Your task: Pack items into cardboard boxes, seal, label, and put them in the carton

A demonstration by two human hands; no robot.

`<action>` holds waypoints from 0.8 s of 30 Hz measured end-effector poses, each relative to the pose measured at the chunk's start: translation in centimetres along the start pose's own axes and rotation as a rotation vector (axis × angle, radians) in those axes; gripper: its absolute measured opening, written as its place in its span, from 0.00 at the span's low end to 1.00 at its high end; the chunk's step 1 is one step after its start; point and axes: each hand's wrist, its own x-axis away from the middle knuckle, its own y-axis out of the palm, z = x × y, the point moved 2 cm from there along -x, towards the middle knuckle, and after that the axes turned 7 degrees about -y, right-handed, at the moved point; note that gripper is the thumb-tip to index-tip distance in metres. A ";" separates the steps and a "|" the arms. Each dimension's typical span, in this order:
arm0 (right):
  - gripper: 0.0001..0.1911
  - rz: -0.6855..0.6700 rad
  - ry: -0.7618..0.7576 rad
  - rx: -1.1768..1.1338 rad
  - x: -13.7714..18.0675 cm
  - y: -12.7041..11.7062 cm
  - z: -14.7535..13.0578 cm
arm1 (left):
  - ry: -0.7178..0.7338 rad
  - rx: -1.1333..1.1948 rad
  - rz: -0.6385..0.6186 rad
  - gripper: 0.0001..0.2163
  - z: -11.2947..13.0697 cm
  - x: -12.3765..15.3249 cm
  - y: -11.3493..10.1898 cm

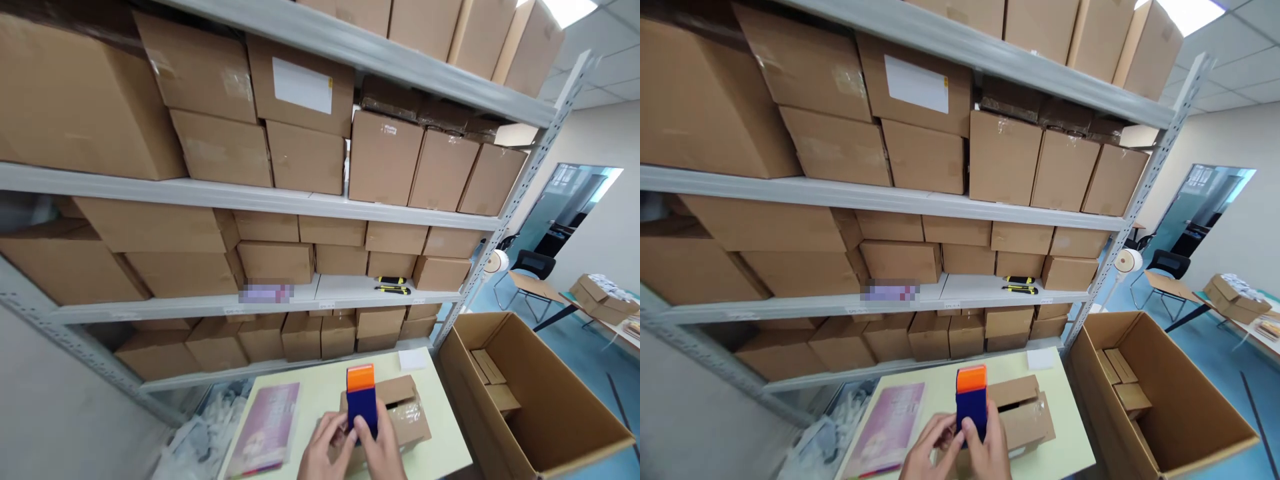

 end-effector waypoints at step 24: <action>0.14 -0.508 -0.490 0.530 -1.4 -5.5 -6.5 | 0.238 -0.135 0.012 0.18 9.0 -1.7 -5.8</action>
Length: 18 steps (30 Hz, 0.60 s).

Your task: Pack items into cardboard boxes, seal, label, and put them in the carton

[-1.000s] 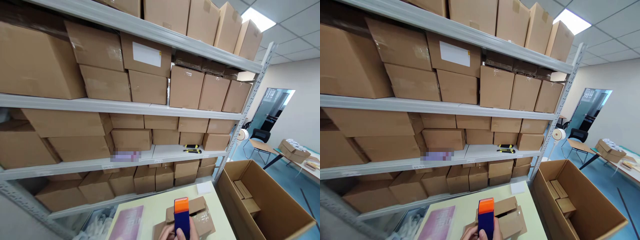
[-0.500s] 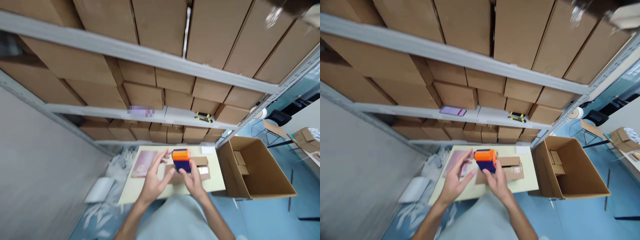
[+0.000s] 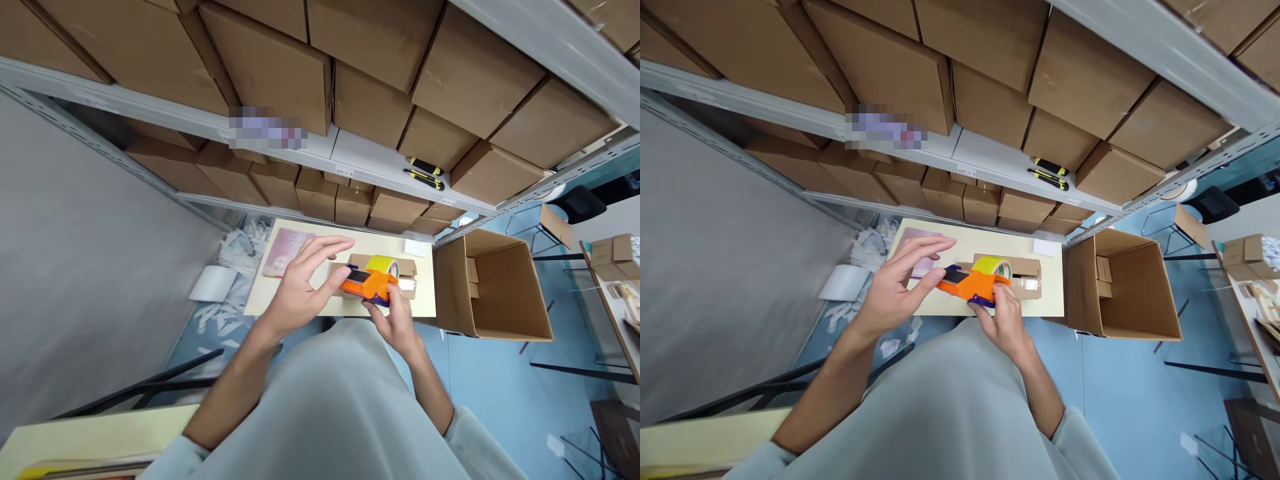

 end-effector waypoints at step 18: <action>0.12 -0.203 -0.091 0.081 2.2 -2.1 1.5 | -0.044 0.031 -0.191 0.13 -1.9 1.7 0.5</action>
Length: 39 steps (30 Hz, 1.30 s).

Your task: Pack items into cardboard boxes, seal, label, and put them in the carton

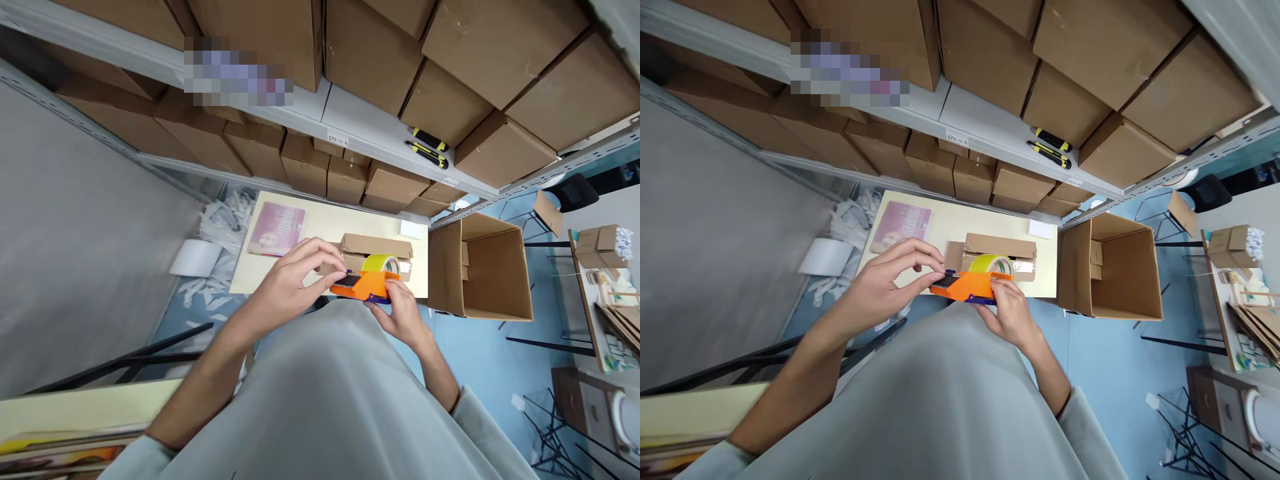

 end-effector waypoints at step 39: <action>0.32 -1.022 0.703 -0.410 -12.3 -3.3 15.1 | -1.001 0.742 0.391 0.20 -18.4 0.6 10.5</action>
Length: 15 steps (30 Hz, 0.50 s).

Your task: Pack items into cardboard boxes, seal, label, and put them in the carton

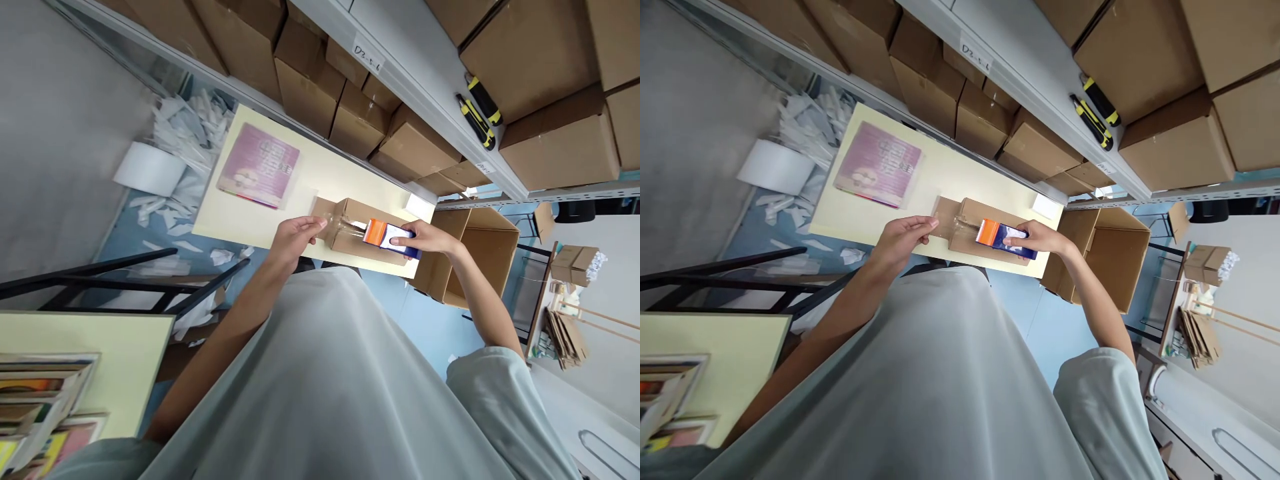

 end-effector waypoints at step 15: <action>0.38 0.022 -0.040 0.195 -6.5 0.6 3.1 | -0.104 -0.028 0.124 0.22 -5.6 -6.6 -0.6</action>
